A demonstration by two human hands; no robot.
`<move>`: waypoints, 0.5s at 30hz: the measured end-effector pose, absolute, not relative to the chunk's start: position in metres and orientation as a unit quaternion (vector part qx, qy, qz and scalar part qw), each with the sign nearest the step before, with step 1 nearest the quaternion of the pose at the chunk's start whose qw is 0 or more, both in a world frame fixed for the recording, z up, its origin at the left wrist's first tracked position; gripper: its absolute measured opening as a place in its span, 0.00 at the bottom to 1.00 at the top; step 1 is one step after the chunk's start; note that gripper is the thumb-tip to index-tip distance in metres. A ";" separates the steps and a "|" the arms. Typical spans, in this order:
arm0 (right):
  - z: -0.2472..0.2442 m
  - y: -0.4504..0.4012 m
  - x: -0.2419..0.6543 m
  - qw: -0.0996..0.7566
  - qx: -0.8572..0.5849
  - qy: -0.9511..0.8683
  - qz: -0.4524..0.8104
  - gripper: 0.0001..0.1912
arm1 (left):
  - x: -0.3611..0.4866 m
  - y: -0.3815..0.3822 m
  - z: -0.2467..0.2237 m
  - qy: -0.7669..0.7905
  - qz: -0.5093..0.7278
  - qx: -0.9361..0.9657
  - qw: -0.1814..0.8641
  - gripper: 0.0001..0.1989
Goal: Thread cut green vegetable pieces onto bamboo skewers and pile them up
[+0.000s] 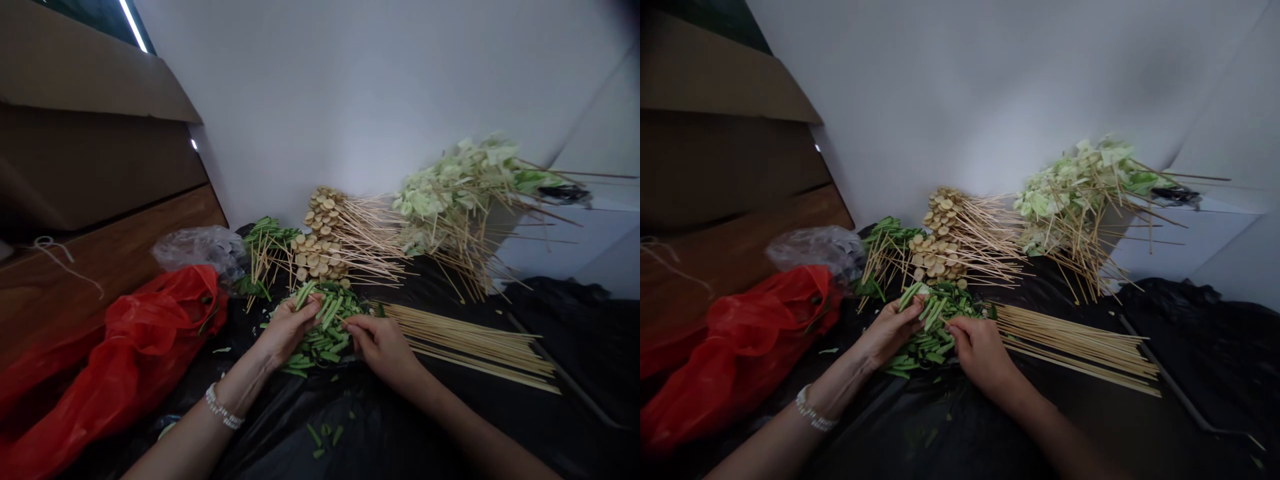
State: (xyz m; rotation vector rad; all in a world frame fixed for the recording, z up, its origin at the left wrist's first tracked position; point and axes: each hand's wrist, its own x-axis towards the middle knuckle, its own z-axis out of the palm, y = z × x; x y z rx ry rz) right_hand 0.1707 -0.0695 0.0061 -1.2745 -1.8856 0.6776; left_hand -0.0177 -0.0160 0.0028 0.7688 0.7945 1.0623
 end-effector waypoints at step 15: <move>-0.003 -0.069 0.174 0.335 -0.508 -0.777 0.159 0.14 | -0.020 -0.012 0.002 0.390 0.488 0.321 0.712 0.13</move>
